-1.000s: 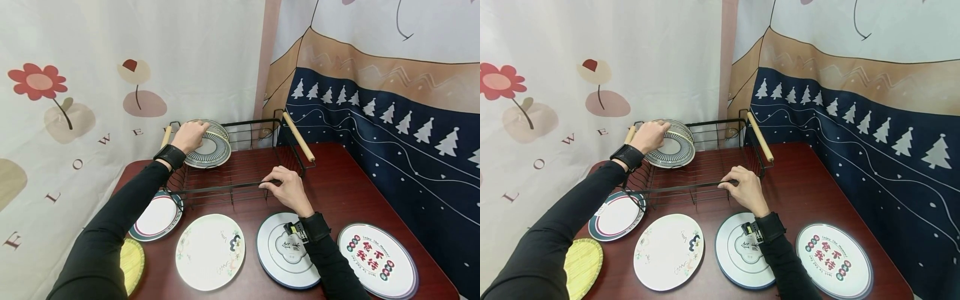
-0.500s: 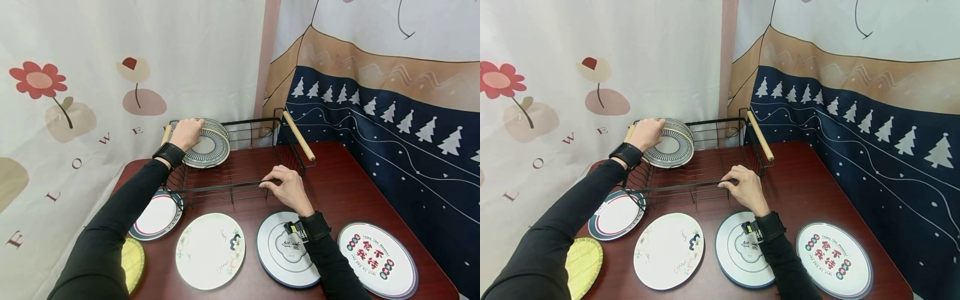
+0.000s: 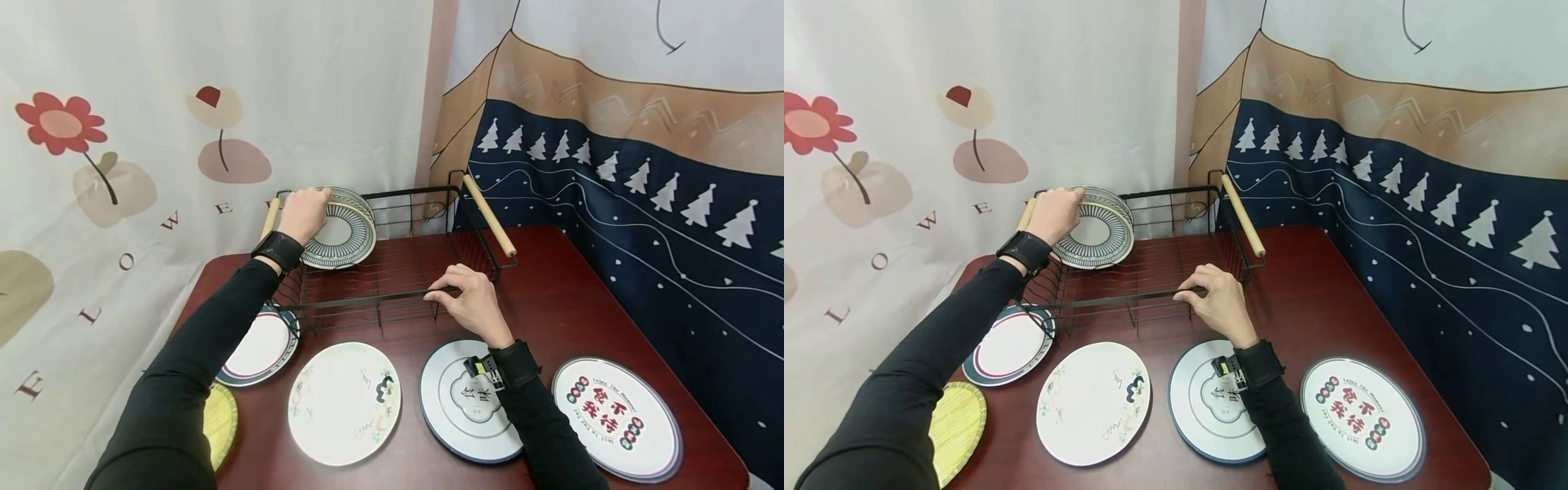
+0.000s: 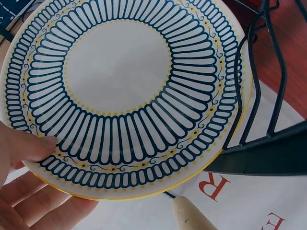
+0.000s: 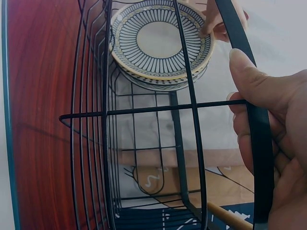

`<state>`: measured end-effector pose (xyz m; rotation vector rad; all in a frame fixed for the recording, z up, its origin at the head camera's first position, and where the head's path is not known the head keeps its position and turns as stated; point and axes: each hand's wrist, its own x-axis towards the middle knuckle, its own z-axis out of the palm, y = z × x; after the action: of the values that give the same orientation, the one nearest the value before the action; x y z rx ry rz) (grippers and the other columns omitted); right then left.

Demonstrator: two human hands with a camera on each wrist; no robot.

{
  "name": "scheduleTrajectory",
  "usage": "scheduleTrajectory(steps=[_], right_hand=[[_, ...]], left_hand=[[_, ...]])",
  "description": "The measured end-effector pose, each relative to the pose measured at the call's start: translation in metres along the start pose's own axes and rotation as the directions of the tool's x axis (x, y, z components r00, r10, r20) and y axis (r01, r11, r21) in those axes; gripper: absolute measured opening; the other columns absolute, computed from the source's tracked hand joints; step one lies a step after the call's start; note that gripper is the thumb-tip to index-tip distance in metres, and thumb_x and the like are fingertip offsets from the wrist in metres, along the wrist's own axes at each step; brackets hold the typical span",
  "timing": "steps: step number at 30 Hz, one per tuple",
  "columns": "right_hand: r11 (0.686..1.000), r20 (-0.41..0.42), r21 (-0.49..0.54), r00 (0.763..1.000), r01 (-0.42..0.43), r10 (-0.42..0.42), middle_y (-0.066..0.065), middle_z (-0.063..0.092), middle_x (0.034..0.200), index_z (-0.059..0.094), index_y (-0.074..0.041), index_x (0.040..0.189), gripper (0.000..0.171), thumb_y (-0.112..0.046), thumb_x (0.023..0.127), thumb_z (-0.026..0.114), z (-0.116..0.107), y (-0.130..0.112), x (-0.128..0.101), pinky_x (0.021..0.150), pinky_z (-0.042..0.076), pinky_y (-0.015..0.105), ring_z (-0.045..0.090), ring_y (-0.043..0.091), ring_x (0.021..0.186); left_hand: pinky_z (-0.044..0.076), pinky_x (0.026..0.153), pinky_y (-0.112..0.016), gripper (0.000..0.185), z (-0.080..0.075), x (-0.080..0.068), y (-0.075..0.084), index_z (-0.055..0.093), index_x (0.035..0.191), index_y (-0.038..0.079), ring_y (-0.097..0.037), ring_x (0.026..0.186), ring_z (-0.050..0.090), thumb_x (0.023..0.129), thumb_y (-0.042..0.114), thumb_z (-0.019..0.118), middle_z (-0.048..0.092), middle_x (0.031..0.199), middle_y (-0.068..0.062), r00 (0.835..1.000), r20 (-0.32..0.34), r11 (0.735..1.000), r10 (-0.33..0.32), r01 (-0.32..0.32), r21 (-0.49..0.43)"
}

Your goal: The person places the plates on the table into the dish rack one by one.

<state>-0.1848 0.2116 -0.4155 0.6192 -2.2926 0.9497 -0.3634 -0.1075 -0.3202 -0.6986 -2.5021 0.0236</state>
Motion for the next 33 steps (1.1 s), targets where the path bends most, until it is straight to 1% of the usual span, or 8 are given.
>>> scheduleTrajectory(steps=[6, 10, 16, 19, 22, 26, 28, 33], right_hand=[[1.000, -0.002, -0.002, 1.000, 0.008, -0.008, -0.009, 0.062, 0.075, 0.081, -0.022, 0.086, 0.012, -0.023, 0.077, 0.088, 0.000, -0.001, 0.001, 0.061, 0.039, 0.023, 0.057, 0.013, 0.071], [1.000, 0.004, -0.001, 1.000, -0.002, 0.002, -0.009, 0.062, 0.075, 0.081, -0.022, 0.087, 0.012, -0.024, 0.078, 0.088, 0.000, -0.002, 0.001, 0.061, 0.040, 0.023, 0.057, 0.014, 0.071], [1.000, 0.007, 0.006, 1.000, -0.012, 0.012, -0.009, 0.063, 0.076, 0.081, -0.021, 0.087, 0.012, -0.023, 0.077, 0.088, 0.000, -0.002, 0.001, 0.062, 0.039, 0.022, 0.057, 0.013, 0.072], [1.000, 0.004, -0.001, 1.000, -0.011, 0.011, -0.009, 0.063, 0.076, 0.081, -0.021, 0.087, 0.012, -0.023, 0.078, 0.088, 0.000, -0.002, 0.002, 0.062, 0.039, 0.023, 0.056, 0.010, 0.072], [1.000, 0.003, -0.004, 1.000, -0.013, 0.013, -0.008, 0.064, 0.076, 0.081, -0.020, 0.087, 0.012, -0.023, 0.078, 0.088, 0.000, -0.002, 0.002, 0.062, 0.040, 0.023, 0.057, 0.012, 0.073], [1.000, 0.003, -0.007, 1.000, -0.017, 0.017, -0.008, 0.064, 0.076, 0.081, -0.021, 0.086, 0.012, -0.023, 0.078, 0.088, 0.000, -0.002, 0.001, 0.061, 0.040, 0.023, 0.058, 0.013, 0.073], [1.000, 0.003, -0.010, 1.000, -0.018, 0.018, -0.008, 0.063, 0.076, 0.081, -0.021, 0.086, 0.012, -0.023, 0.078, 0.088, 0.000, -0.002, 0.001, 0.061, 0.040, 0.023, 0.058, 0.012, 0.073], [1.000, 0.000, -0.016, 1.000, -0.013, 0.013, -0.009, 0.064, 0.076, 0.081, -0.021, 0.086, 0.012, -0.023, 0.077, 0.088, 0.000, -0.002, 0.001, 0.061, 0.040, 0.023, 0.057, 0.009, 0.073]], left_hand=[[0.051, 0.053, -0.048, 0.011, 0.000, -0.001, -0.002, 0.066, 0.099, 0.003, -0.038, 0.063, 0.066, 0.097, -0.001, 0.056, 0.070, 0.080, -0.021, 1.000, -0.011, 0.999, -0.028, 0.028, -0.019], [0.052, 0.056, -0.051, 0.010, -0.003, -0.002, -0.004, 0.067, 0.099, 0.004, -0.040, 0.066, 0.066, 0.095, 0.001, 0.058, 0.072, 0.084, -0.021, 0.999, 0.007, 0.996, -0.052, 0.053, -0.071], [0.055, 0.067, -0.052, 0.018, -0.019, 0.001, -0.003, 0.072, 0.106, 0.004, -0.038, 0.076, 0.069, 0.093, 0.015, 0.066, 0.075, 0.100, -0.021, 0.979, 0.149, 0.970, -0.135, 0.162, -0.184], [0.055, 0.071, -0.054, 0.027, -0.030, 0.003, -0.003, 0.075, 0.112, 0.007, -0.040, 0.083, 0.070, 0.094, 0.026, 0.068, 0.075, 0.109, -0.019, 0.959, 0.223, 0.957, -0.176, 0.220, -0.188], [0.056, 0.071, -0.056, 0.033, -0.035, 0.003, -0.003, 0.076, 0.117, 0.010, -0.041, 0.085, 0.070, 0.094, 0.032, 0.069, 0.075, 0.114, -0.018, 0.947, 0.262, 0.954, -0.187, 0.239, -0.181], [0.057, 0.073, -0.055, 0.038, -0.036, 0.001, -0.006, 0.076, 0.120, 0.008, -0.041, 0.087, 0.071, 0.094, 0.035, 0.070, 0.074, 0.117, -0.018, 0.950, 0.268, 0.956, -0.163, 0.219, -0.194], [0.057, 0.073, -0.054, 0.041, -0.037, 0.001, -0.008, 0.075, 0.122, 0.008, -0.040, 0.085, 0.072, 0.093, 0.037, 0.071, 0.076, 0.110, -0.020, 0.953, 0.261, 0.957, -0.155, 0.210, -0.200], [0.057, 0.079, -0.056, 0.053, -0.044, -0.003, -0.015, 0.071, 0.129, 0.009, -0.041, 0.095, 0.070, 0.091, 0.047, 0.072, 0.074, 0.111, -0.023, 0.959, 0.230, 0.945, -0.164, 0.219, -0.243]])
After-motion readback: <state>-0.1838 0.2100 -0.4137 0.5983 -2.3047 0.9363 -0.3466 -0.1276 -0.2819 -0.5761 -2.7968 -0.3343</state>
